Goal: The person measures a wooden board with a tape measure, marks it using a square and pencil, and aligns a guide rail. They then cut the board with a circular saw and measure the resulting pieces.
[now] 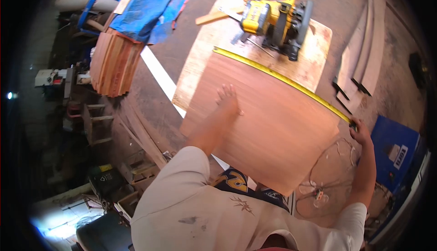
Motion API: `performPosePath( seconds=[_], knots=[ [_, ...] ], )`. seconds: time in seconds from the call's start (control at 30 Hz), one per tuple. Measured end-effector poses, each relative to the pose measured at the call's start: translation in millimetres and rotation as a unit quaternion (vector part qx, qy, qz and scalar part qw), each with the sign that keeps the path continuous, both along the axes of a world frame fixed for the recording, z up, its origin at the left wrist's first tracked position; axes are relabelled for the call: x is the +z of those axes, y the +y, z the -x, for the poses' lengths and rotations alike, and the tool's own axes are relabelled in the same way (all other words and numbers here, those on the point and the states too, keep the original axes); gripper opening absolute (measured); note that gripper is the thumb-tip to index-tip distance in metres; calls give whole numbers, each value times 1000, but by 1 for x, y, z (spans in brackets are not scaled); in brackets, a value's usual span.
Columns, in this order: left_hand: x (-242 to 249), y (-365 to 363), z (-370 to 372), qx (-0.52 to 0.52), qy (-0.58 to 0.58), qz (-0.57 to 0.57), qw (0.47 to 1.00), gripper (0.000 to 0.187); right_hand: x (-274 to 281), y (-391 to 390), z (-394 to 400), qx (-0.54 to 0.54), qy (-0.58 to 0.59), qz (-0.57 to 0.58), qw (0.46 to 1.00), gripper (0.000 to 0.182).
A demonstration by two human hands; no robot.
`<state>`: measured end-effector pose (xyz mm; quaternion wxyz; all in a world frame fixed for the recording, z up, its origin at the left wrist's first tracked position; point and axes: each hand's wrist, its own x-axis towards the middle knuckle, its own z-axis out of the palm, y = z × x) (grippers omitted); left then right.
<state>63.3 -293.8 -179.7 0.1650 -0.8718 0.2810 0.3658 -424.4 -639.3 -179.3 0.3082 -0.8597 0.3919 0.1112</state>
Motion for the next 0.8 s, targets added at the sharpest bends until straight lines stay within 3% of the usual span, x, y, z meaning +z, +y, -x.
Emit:
performPosePath(
  seconds=[0.43,0.5,0.53,0.63,0.67,0.8],
  knots=[
    [-17,10,-4,-1,-13,18,1000,131,-11,-4,-2,5,4,-7,1000,46],
    [-61,33,-14,-62,-43,64,995,130,-22,-9,4,31,5,-12,999,43],
    [-50,27,-15,-112,-23,49,992,130,-28,-10,9,43,-5,-3,999,42],
    [-38,6,-8,-38,-25,-8,999,134,-49,-15,19,56,-13,13,998,48],
    [-39,5,-8,-18,-25,-13,999,135,-29,-8,8,34,13,6,999,49],
    [-47,11,-13,-21,-21,-4,1000,136,-42,-11,12,35,12,15,999,52]
  ],
)
